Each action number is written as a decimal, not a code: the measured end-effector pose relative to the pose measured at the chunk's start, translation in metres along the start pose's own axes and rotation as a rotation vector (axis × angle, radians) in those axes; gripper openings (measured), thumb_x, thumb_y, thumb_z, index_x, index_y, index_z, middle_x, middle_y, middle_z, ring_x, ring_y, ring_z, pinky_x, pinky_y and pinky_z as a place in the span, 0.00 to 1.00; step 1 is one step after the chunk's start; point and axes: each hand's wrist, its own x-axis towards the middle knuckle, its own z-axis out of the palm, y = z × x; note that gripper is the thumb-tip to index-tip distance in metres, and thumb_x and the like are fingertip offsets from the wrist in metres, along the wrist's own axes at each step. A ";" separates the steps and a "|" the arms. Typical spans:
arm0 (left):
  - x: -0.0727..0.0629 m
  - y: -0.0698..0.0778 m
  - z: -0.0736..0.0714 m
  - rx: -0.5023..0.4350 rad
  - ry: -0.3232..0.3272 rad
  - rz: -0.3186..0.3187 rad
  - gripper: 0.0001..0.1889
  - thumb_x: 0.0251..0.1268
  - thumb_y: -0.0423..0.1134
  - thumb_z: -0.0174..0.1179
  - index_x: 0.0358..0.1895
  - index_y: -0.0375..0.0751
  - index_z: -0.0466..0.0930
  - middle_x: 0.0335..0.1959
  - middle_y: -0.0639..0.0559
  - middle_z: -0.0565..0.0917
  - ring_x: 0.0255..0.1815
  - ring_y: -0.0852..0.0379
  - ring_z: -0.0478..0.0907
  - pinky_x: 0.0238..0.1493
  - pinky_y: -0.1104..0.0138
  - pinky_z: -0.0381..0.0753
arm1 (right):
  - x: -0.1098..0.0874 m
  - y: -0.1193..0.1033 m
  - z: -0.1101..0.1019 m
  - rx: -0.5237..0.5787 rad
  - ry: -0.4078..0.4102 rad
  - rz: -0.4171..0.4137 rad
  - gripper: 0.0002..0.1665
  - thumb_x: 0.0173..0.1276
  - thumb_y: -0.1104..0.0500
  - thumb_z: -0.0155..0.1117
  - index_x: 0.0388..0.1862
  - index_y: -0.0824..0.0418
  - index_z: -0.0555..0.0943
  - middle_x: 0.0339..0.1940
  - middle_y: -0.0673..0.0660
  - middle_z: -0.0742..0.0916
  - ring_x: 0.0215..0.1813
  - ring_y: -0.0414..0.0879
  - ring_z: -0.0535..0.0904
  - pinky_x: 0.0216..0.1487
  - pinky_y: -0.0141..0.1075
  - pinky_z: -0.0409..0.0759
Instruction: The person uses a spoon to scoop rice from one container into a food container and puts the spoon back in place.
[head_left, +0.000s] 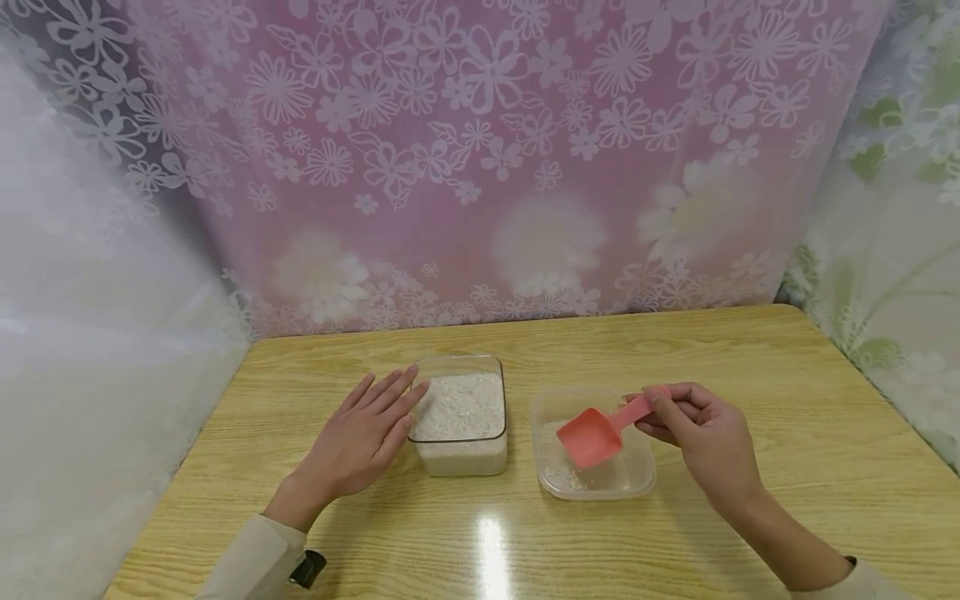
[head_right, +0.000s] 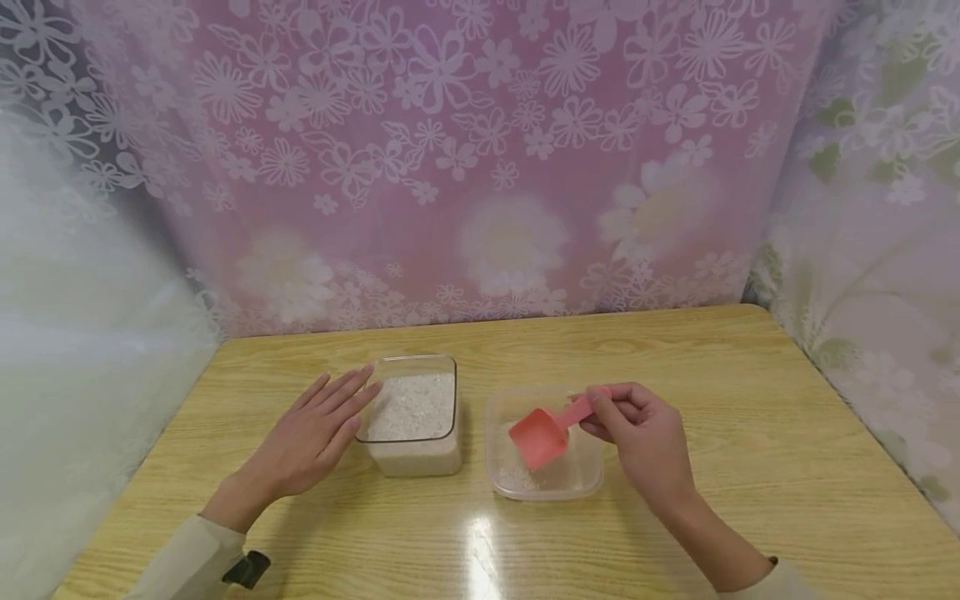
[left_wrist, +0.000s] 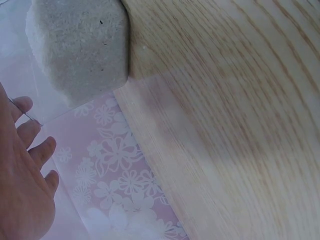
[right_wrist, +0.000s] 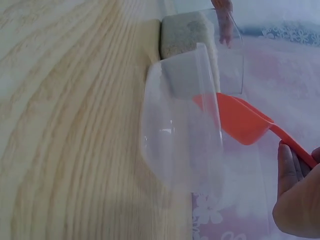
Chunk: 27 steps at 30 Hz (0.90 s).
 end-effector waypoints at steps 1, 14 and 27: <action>0.000 0.000 0.000 -0.001 0.000 0.001 0.26 0.78 0.46 0.40 0.75 0.51 0.55 0.76 0.51 0.53 0.74 0.51 0.51 0.73 0.53 0.43 | 0.001 0.000 -0.002 0.025 0.008 0.003 0.14 0.71 0.63 0.59 0.45 0.77 0.76 0.40 0.61 0.88 0.40 0.49 0.86 0.42 0.40 0.82; -0.001 0.001 -0.002 0.000 -0.011 -0.011 0.26 0.78 0.48 0.38 0.75 0.50 0.55 0.76 0.51 0.54 0.75 0.52 0.49 0.74 0.54 0.43 | 0.029 -0.018 -0.010 0.601 -0.073 0.082 0.10 0.74 0.68 0.51 0.44 0.71 0.80 0.42 0.65 0.86 0.44 0.52 0.85 0.49 0.39 0.79; 0.000 0.001 -0.002 0.006 -0.009 -0.002 0.26 0.78 0.48 0.38 0.75 0.49 0.55 0.76 0.51 0.53 0.75 0.52 0.49 0.74 0.53 0.43 | 0.050 -0.030 0.039 0.637 -0.068 0.144 0.07 0.71 0.65 0.58 0.42 0.69 0.80 0.35 0.62 0.87 0.39 0.49 0.86 0.48 0.38 0.81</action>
